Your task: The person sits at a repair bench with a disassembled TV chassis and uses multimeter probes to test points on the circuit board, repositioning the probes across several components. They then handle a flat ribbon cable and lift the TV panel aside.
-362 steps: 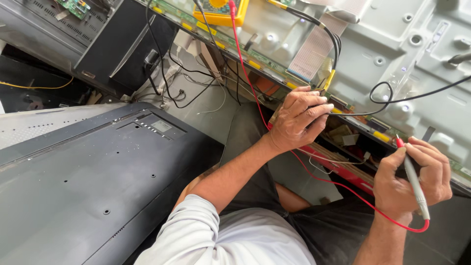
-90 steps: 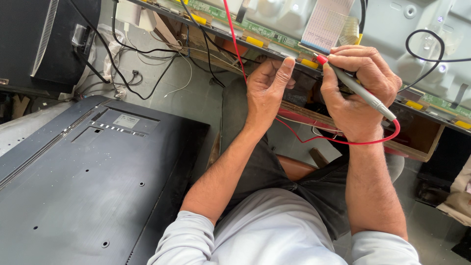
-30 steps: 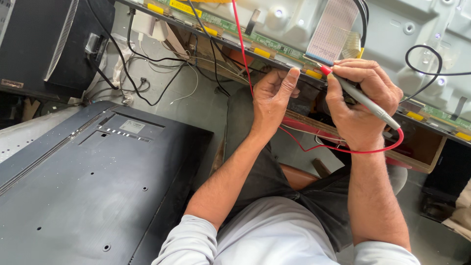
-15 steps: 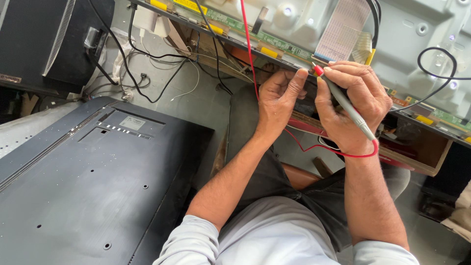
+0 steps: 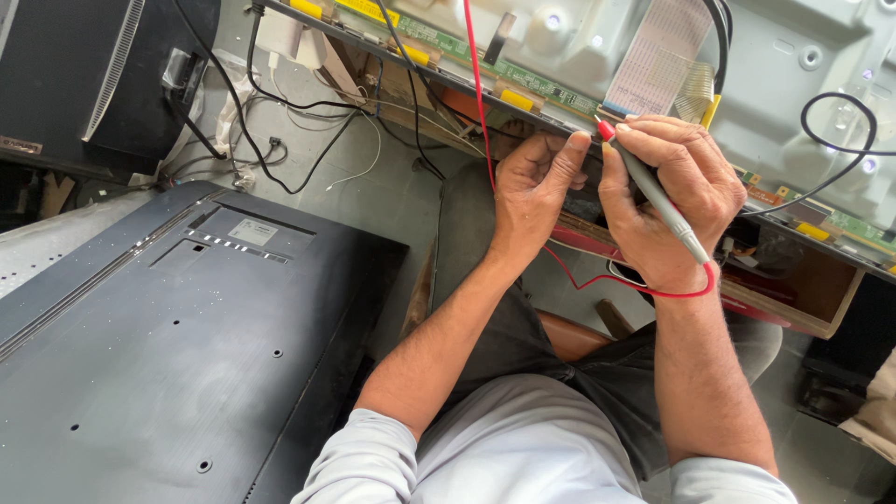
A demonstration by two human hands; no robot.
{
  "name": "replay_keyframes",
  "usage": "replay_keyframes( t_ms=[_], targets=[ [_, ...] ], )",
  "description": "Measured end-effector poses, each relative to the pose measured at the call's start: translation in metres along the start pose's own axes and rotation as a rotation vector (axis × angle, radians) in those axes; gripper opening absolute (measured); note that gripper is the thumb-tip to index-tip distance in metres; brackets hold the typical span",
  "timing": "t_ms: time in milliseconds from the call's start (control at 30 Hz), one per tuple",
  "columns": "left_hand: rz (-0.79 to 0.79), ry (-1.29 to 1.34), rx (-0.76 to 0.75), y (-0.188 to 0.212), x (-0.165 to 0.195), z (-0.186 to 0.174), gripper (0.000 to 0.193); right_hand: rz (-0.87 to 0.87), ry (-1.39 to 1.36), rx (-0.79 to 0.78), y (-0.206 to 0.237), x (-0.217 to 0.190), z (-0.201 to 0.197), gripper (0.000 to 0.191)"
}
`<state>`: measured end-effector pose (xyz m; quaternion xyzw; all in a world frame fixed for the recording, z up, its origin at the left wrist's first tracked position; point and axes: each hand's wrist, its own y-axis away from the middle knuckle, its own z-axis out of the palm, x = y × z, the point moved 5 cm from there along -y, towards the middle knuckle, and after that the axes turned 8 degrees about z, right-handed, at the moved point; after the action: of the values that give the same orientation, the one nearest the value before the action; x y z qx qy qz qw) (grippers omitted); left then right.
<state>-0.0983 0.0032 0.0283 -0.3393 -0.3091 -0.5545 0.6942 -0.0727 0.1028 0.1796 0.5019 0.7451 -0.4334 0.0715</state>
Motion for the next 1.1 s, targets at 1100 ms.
replay_keyframes(
  t_ms=[1100],
  targets=[
    [0.033, 0.090, -0.032, -0.003, -0.006, -0.005, 0.017, -0.017, -0.032, -0.036, -0.013, -0.007, 0.013, 0.011]
  ],
)
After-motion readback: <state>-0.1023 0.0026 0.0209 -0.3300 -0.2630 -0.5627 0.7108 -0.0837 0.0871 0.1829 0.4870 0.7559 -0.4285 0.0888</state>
